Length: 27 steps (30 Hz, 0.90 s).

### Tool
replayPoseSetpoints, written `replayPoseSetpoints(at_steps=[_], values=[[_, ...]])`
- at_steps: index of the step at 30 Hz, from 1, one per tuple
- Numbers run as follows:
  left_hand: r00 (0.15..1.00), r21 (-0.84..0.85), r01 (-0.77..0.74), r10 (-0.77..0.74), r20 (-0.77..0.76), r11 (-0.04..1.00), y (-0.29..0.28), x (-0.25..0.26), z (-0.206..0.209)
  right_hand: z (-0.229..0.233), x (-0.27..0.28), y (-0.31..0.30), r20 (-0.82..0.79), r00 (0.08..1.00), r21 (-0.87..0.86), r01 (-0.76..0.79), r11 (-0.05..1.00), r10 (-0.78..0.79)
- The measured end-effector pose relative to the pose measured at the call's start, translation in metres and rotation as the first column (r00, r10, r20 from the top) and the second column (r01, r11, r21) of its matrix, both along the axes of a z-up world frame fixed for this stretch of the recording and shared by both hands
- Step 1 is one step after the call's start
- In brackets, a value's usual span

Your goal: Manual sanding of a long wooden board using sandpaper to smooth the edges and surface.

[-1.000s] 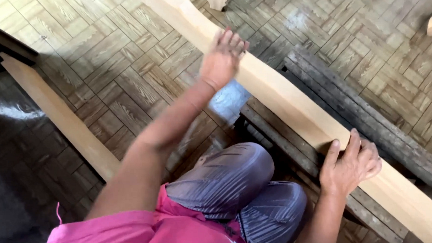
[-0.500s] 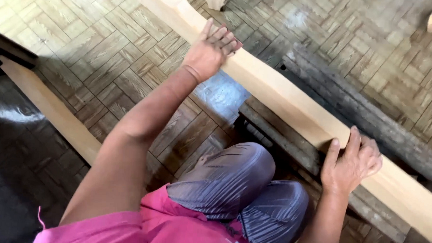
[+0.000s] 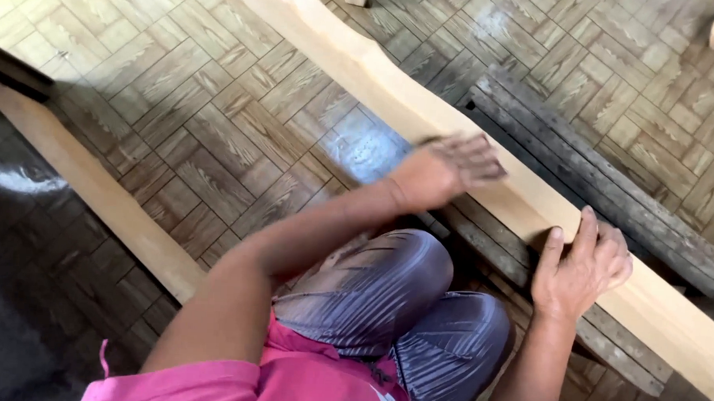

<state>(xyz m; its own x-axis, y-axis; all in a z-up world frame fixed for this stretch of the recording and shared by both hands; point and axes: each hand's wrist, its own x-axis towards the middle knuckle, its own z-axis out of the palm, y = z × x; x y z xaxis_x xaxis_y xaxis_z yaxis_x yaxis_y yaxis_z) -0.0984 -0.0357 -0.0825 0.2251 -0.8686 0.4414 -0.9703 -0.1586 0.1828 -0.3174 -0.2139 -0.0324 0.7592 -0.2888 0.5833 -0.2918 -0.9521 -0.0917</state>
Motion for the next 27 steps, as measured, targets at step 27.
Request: replayPoseSetpoints(at_steps=[27], values=[[0.996, -0.139, 0.081, -0.087, -0.035, 0.987, -0.014, 0.02, -0.003, -0.004, -0.004, -0.002, -0.042, 0.999, 0.172, 0.039, 0.984, -0.032]])
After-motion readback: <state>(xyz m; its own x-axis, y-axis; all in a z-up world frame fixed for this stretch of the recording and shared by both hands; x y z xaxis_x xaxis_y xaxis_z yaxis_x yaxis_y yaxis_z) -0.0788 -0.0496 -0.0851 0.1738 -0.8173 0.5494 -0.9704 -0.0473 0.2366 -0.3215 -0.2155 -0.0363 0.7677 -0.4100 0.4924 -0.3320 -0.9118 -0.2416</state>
